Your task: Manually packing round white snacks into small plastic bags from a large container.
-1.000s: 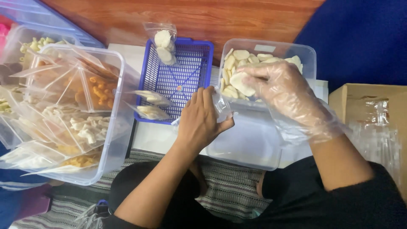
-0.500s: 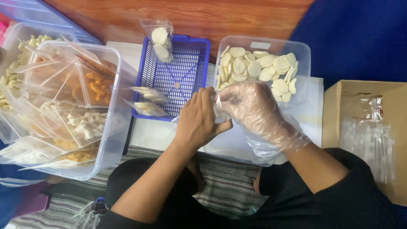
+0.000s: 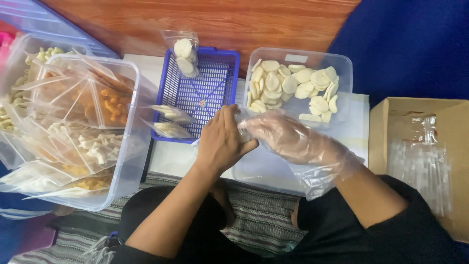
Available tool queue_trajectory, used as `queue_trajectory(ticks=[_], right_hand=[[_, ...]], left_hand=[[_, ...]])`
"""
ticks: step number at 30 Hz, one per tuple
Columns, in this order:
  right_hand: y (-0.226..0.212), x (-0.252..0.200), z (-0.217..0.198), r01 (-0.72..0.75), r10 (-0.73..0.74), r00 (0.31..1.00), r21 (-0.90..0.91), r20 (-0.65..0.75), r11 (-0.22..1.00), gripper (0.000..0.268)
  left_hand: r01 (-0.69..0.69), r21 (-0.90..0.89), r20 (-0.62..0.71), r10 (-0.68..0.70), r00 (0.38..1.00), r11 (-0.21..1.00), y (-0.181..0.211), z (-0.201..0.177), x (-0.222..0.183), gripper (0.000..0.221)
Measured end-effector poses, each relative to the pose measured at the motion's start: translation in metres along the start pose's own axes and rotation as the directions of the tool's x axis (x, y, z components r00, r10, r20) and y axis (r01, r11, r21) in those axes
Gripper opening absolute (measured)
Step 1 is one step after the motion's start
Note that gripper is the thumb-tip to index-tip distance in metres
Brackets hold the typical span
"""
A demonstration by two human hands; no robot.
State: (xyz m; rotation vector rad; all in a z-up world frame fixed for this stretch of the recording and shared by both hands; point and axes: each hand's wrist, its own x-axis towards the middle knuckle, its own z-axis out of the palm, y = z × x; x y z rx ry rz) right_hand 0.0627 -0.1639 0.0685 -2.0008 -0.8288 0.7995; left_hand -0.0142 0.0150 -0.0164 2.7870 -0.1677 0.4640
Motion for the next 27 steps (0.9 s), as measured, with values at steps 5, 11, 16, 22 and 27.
queue_trajectory(ticks=[5,11,16,22,27], right_hand=[[-0.007,-0.007,0.007,0.092,-0.134,0.979,-0.256,-0.153,0.962,0.027],[-0.004,-0.013,-0.004,0.325,-0.372,0.858,-0.186,-0.355,0.927,0.016],[-0.005,-0.029,-0.037,0.349,-0.348,0.824,-0.085,-0.447,0.933,0.017],[0.0,-0.027,-0.053,0.197,-0.16,0.885,0.04,-0.438,0.98,0.029],[-0.001,-0.028,-0.047,0.189,-0.16,0.926,0.053,-0.343,0.981,0.028]], left_hand=[[0.016,-0.066,0.017,-0.015,1.0,0.998,0.004,-0.008,0.007,0.089],[-0.109,-0.165,-0.195,0.075,0.978,0.98,0.008,-0.056,0.023,0.092],[0.043,-0.371,-0.291,-0.16,0.943,0.928,0.01,-0.071,0.015,0.083],[0.438,-0.894,0.408,-0.564,0.718,-0.089,0.022,-0.054,0.009,0.085],[0.265,-0.932,0.357,-0.508,0.784,-0.245,0.013,-0.055,0.006,0.069]])
